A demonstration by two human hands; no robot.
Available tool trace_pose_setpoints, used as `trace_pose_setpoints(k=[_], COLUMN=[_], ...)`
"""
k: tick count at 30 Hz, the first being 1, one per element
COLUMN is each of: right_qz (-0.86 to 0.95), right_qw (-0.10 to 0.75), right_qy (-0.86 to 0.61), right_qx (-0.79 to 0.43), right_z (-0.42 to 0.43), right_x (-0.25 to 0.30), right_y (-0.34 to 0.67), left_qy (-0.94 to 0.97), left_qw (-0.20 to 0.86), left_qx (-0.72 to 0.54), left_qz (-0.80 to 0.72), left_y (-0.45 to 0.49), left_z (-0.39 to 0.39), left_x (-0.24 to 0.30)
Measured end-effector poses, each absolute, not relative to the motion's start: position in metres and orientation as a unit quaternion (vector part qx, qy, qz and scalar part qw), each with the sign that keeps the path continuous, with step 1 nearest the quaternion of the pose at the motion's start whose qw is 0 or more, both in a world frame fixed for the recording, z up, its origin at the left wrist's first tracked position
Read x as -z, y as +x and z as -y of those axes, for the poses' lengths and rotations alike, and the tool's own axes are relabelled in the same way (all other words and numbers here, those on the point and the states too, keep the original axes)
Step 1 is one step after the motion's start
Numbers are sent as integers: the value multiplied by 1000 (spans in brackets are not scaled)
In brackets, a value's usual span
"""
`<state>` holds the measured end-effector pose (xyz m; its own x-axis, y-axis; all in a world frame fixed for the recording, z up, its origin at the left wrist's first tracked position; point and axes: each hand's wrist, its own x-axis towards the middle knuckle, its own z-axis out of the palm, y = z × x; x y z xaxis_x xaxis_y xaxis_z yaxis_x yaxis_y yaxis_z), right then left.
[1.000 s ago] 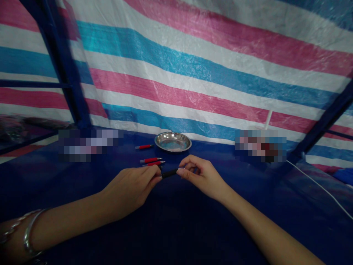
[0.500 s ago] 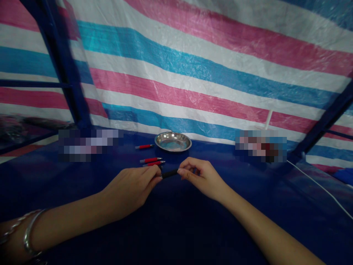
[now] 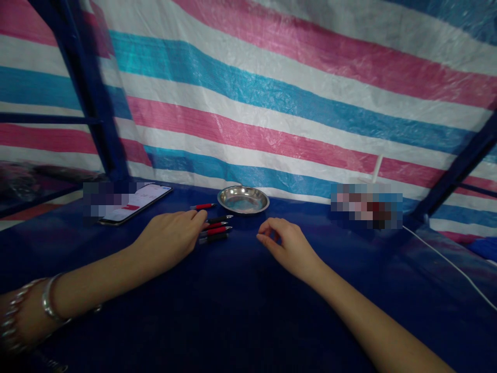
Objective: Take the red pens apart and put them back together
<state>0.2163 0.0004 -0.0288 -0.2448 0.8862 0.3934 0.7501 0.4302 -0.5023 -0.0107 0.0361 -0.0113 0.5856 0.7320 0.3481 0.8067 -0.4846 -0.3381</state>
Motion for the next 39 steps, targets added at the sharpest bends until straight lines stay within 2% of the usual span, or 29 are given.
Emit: trace_pose_setpoints(k=[7,16,30,39], right_qz=[787,787,781,760], right_qw=[277,253,220,193], right_qy=[-549,-561,-583,-621], right_qx=[-42,-45,-41,-20], right_z=[-6,-7,-7,-12], right_x=[30,34,34,35], right_y=[223,224,225,232], left_qy=[-852,-848,-845,-876], left_qw=[197,189,192,189], left_qx=[27,-19,-21,-2], left_qz=[484,496,499,444], left_y=[-14,-15,-13,-5], left_z=[-43,-40,-38,-21], left_x=[18,15,13,6])
